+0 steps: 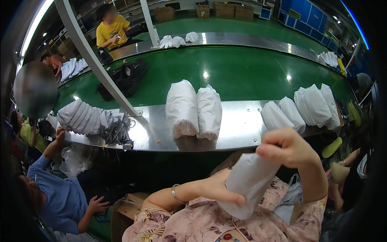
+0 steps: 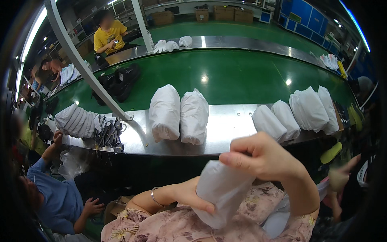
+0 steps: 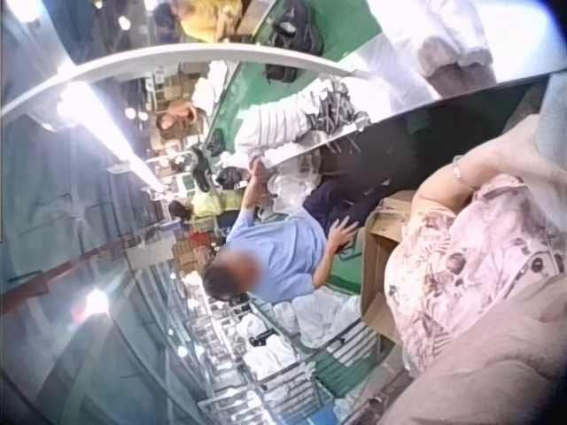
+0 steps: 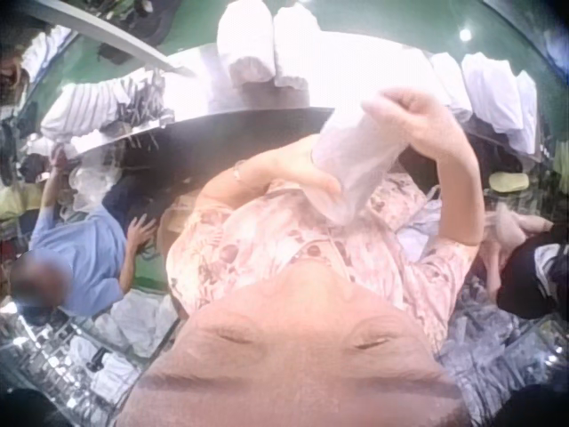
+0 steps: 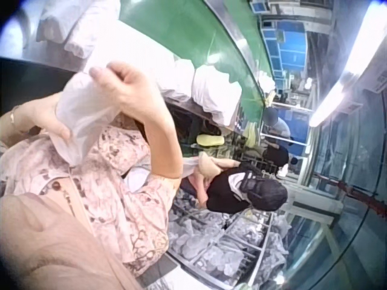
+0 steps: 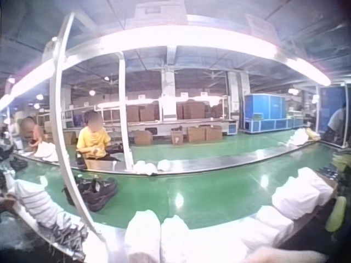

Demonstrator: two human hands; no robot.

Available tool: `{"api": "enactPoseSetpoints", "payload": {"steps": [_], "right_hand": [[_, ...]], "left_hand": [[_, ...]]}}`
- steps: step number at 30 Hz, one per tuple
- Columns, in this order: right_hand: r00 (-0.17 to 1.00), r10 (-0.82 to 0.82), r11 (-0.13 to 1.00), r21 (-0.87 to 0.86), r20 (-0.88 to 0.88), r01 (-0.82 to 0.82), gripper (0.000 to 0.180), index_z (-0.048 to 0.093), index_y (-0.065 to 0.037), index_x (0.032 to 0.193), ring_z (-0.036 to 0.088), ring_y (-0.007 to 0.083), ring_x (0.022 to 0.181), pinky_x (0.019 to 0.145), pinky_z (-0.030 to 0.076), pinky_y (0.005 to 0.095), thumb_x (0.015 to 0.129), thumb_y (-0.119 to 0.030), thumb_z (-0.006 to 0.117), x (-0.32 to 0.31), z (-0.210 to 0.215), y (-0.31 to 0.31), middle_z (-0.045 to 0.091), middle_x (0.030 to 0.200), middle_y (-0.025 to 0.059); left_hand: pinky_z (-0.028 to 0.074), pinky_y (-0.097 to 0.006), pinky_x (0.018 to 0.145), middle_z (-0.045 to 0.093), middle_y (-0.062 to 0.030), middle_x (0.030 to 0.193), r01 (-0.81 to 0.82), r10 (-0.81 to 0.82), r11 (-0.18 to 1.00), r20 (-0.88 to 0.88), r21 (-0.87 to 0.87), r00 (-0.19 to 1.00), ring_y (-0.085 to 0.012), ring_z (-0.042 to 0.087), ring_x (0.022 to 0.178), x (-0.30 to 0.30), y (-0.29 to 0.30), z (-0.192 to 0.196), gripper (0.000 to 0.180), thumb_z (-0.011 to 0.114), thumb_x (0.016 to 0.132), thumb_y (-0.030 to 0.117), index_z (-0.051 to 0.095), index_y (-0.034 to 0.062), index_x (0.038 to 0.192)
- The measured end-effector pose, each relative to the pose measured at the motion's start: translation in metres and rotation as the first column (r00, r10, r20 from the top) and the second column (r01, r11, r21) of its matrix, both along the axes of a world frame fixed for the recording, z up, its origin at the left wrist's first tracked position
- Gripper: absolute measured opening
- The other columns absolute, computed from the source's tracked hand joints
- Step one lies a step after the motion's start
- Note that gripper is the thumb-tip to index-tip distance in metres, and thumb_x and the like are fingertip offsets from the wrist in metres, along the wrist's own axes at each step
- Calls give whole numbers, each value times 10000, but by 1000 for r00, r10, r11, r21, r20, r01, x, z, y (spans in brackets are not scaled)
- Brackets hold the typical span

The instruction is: The person wraps individual shoes in white protective paper and places them on an assembly line.

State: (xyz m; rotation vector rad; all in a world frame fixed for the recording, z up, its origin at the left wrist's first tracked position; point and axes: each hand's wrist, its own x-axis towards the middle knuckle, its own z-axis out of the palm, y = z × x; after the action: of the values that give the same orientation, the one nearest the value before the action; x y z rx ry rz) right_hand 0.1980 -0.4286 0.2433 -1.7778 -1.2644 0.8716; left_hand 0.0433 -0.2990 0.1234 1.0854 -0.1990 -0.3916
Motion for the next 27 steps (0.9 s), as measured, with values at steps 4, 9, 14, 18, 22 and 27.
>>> {"api": "enactPoseSetpoints", "payload": {"steps": [4, 9, 14, 18, 22, 27], "right_hand": [[977, -185, 792, 574, -101, 209, 621, 434, 6, 1209, 443, 228, 1158, 960, 339, 347, 821, -455, 583, 13, -25, 13, 489, 1211, 154], [951, 138, 628, 767, -278, 133, 1058, 184, 31, 1361, 303, 327, 1279, 1037, 273, 414, 620, -403, 803, -55, -89, 14, 286, 1364, 226], [936, -117, 785, 546, -332, 292, 1038, 155, 49, 1366, 352, 294, 1233, 995, 325, 392, 626, -292, 797, -75, -112, 13, 297, 1347, 211], [947, -158, 565, 761, -279, 319, 679, 356, 55, 1238, 511, 184, 1018, 882, 418, 307, 688, -130, 709, -59, -92, 57, 516, 1102, 120], [740, -155, 505, 592, -654, 629, 469, 415, 37, 1150, 518, 145, 958, 843, 429, 275, 759, -76, 648, -78, -76, 95, 523, 1063, 92], [675, -217, 475, 527, -705, 704, 397, 418, 33, 1128, 503, 132, 947, 851, 411, 260, 835, -135, 625, -62, -99, 125, 512, 1071, 86]], "left_hand": [[394, -329, 942, 505, -95, 1198, -275, 278, 952, 5, -133, 960, -176, 469, 1121, -22, 10, 9, 759, 773, 702, 268, 375, -3, 1288], [386, -339, 953, 476, -109, 1230, -605, 633, 769, 119, -207, 765, -189, 458, 1140, -32, 20, 33, 814, 786, 688, 284, 344, -23, 1298], [412, -318, 908, 504, -88, 1169, -689, 705, 705, 265, -166, 658, -171, 480, 1084, -15, 31, 50, 667, 726, 751, 271, 403, -21, 1256], [446, -285, 847, 575, -72, 1043, -717, 717, 693, 183, -81, 672, -150, 536, 976, 0, 46, 74, 440, 659, 810, 223, 516, -33, 1138], [470, -245, 743, 549, -90, 1080, -804, 731, 594, 395, 35, 557, -124, 546, 894, 4, 80, 61, 607, 617, 837, 400, 440, -41, 1215], [469, -230, 687, 487, -148, 1180, -982, 894, 151, 407, 114, 185, -126, 541, 866, 7, 134, 39, 650, 546, 888, 385, 312, -65, 1294]]}}
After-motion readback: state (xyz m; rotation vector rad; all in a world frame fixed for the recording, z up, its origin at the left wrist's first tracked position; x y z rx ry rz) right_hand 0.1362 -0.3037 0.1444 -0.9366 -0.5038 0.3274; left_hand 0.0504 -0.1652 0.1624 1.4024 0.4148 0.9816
